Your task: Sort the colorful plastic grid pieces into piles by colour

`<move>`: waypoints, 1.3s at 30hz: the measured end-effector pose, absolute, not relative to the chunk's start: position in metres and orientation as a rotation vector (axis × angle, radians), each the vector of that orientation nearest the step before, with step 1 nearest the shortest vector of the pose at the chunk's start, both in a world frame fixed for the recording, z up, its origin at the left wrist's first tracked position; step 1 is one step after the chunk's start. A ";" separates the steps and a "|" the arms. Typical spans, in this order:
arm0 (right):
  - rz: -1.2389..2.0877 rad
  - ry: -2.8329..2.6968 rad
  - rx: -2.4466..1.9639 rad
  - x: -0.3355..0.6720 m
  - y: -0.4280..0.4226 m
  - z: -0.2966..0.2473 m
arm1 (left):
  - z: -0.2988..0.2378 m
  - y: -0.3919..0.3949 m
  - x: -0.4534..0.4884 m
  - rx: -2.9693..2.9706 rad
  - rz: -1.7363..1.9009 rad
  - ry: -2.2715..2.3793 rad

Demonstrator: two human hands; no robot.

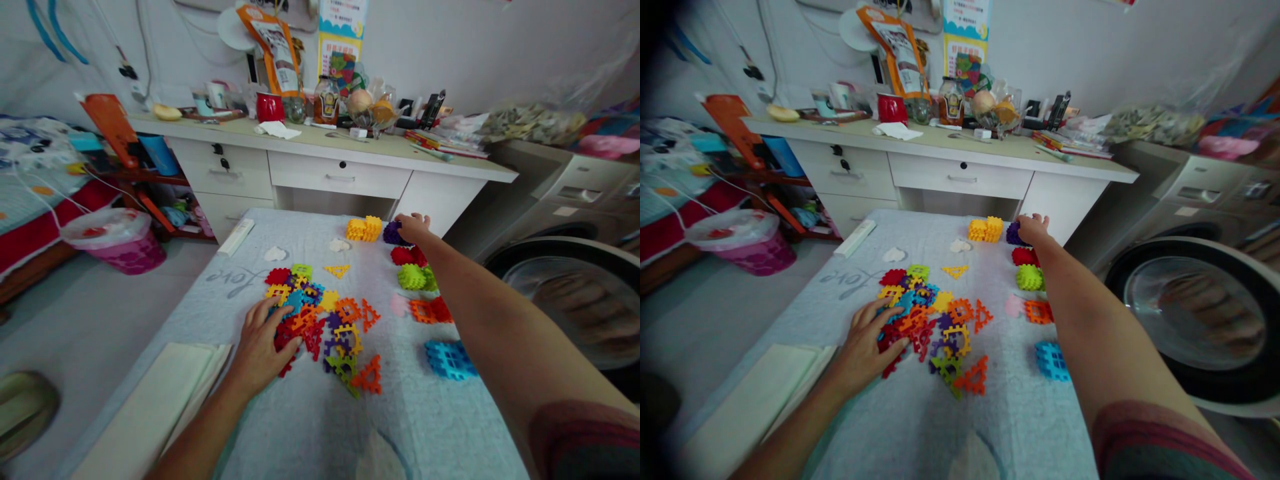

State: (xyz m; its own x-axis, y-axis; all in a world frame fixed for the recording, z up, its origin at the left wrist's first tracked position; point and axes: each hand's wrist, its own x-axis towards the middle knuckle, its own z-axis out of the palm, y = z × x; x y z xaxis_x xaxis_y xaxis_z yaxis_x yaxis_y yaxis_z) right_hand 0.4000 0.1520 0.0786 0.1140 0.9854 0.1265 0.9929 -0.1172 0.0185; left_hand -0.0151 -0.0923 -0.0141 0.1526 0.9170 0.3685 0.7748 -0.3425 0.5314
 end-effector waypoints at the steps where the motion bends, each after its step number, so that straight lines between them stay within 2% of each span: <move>1: -0.174 -2.035 -2.290 0.400 0.152 0.077 | -0.014 -0.092 -0.015 2.212 0.962 1.655; 9: -0.256 -1.971 -2.236 0.394 0.139 0.081 | -0.013 -0.092 -0.015 2.229 0.951 1.639; 15: -0.218 -1.934 -2.030 0.346 0.103 0.103 | -0.010 -0.094 -0.014 2.218 0.962 1.635; 21: 0.192 -2.314 -1.564 0.280 0.024 0.096 | -0.005 -0.095 -0.015 2.154 1.000 1.628; 26: 0.482 -2.431 -1.422 0.230 -0.035 0.070 | -0.005 -0.095 -0.014 2.103 1.027 1.610; 39: 0.332 -2.499 -1.749 0.226 -0.051 0.046 | -0.005 -0.096 -0.014 2.116 1.040 1.693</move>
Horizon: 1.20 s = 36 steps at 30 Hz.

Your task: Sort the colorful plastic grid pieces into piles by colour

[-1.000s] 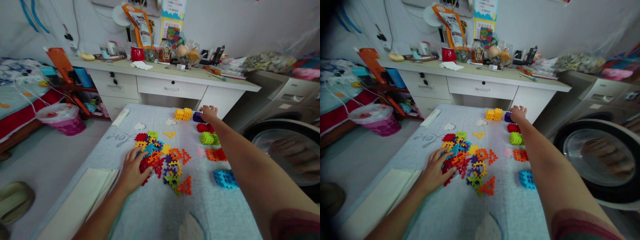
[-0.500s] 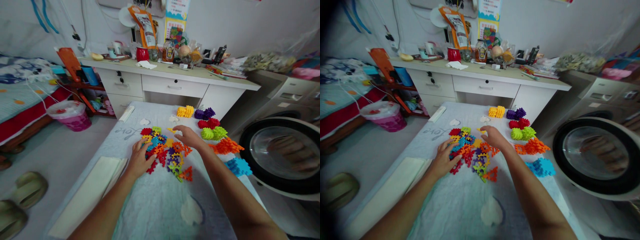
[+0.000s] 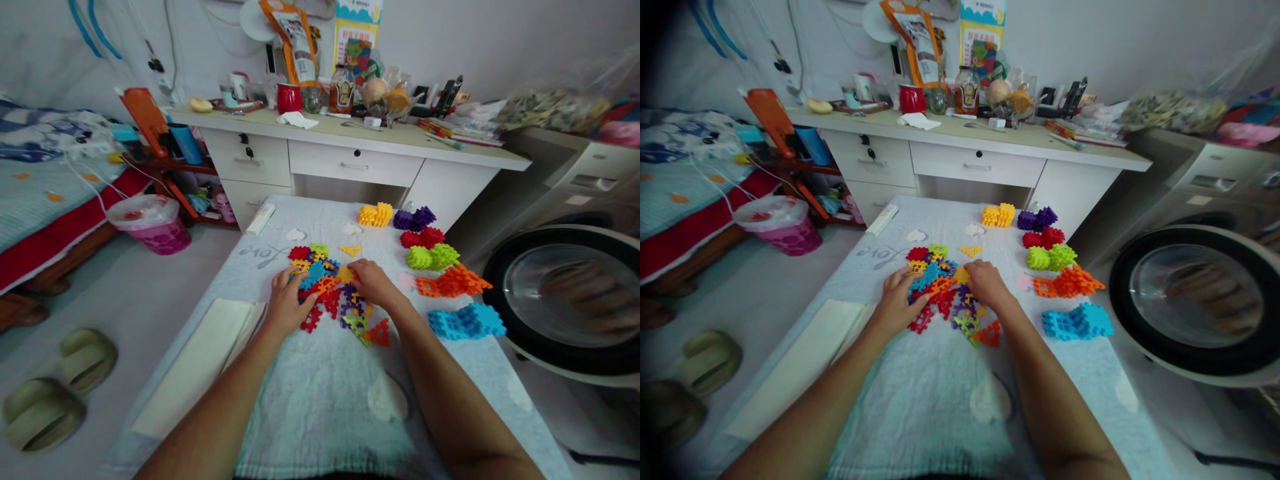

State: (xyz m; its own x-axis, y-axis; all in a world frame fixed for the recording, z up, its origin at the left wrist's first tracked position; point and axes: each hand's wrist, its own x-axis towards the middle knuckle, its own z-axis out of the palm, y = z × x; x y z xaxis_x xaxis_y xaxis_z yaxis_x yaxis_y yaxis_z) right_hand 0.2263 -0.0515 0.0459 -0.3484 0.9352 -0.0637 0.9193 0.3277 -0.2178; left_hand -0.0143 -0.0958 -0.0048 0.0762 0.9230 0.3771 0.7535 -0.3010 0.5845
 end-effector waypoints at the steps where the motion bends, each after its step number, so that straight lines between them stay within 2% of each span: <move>1: 0.283 -2.461 -1.796 0.228 -0.050 0.045 | -0.006 -0.095 -0.015 2.121 1.034 1.710; 4: 0.185 -2.401 -1.852 0.231 -0.049 0.044 | -0.008 -0.094 -0.018 2.135 1.008 1.748; 11: 0.432 -2.652 -1.660 0.228 -0.060 0.058 | -0.009 -0.092 -0.019 2.124 1.034 1.768; 20: 0.316 -2.770 -1.757 0.225 -0.068 0.065 | -0.008 -0.092 -0.018 2.126 1.042 1.736; 32: 0.297 -2.359 -1.703 0.247 -0.052 0.056 | -0.002 -0.097 -0.013 2.076 1.056 1.550; 36: 0.318 -2.389 -1.728 0.253 -0.046 0.047 | -0.001 -0.097 -0.012 2.097 1.049 1.517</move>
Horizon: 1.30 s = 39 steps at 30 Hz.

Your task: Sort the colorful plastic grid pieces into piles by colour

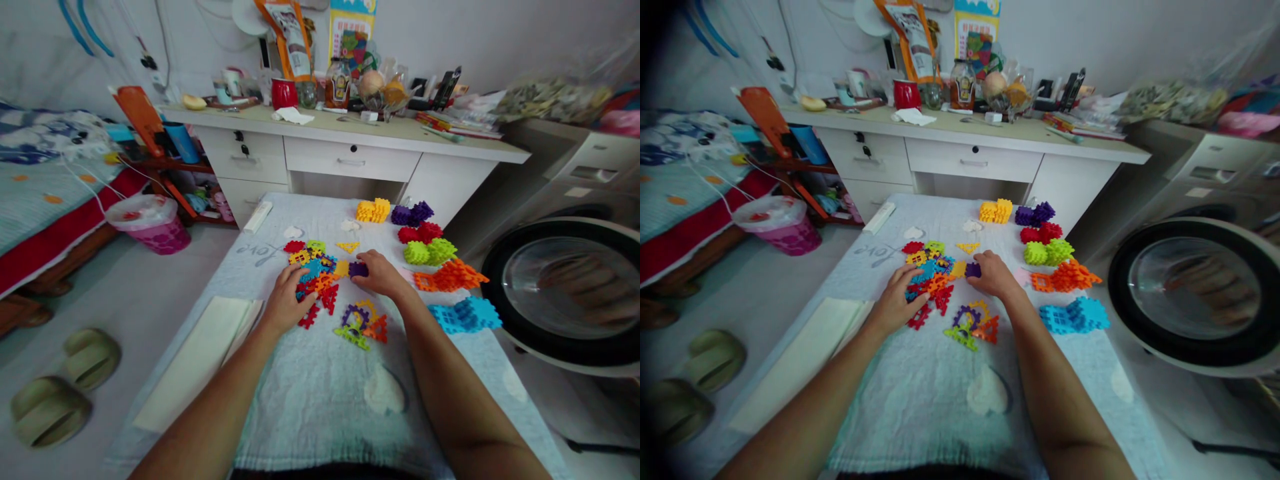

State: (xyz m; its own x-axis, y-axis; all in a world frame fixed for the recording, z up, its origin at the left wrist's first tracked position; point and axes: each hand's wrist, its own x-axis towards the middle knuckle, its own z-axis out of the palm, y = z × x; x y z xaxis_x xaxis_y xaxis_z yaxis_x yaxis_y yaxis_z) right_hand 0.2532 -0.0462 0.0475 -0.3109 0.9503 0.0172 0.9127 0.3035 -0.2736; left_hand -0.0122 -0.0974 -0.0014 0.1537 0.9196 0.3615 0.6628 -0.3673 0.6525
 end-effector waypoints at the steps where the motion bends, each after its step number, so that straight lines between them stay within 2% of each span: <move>1: 0.321 -2.409 -1.727 0.254 -0.045 0.046 | -0.002 -0.097 -0.012 2.101 1.051 1.516; 14: 0.349 -2.451 -1.676 0.251 -0.046 0.056 | -0.006 -0.094 -0.016 2.176 1.002 1.632; 23: 0.007 -2.380 -1.837 0.304 0.018 0.123 | -0.009 -0.091 -0.016 2.185 0.986 1.634; 27: -0.119 -2.210 -2.131 0.345 0.067 0.145 | -0.010 -0.091 -0.016 2.202 0.960 1.643; 32: -0.185 -2.026 -2.366 0.381 0.108 0.135 | -0.012 -0.090 -0.016 2.215 0.972 1.657; 39: -0.229 -2.055 -2.350 0.390 0.141 0.107 | -0.012 -0.090 -0.017 2.217 0.980 1.666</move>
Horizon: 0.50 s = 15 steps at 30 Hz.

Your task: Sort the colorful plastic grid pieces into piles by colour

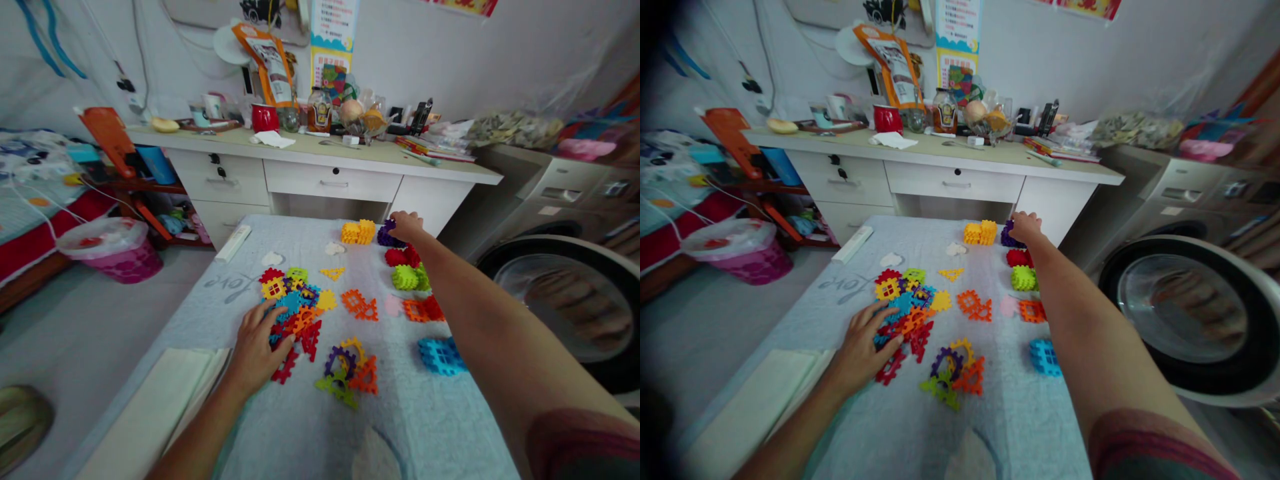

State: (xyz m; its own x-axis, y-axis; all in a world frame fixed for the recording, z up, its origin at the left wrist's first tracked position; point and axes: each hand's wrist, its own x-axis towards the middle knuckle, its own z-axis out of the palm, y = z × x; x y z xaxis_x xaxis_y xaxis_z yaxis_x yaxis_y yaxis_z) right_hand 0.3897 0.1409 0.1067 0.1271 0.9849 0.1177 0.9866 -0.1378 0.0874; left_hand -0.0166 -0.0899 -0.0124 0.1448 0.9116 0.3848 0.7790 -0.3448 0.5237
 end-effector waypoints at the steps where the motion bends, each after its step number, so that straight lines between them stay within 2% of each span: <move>1: -0.227 -2.065 -2.346 0.389 0.144 0.104 | -0.012 -0.090 -0.017 2.218 0.980 1.663; 15: -0.214 -2.065 -2.320 0.385 0.146 0.089 | -0.016 -0.090 -0.018 2.233 0.963 1.665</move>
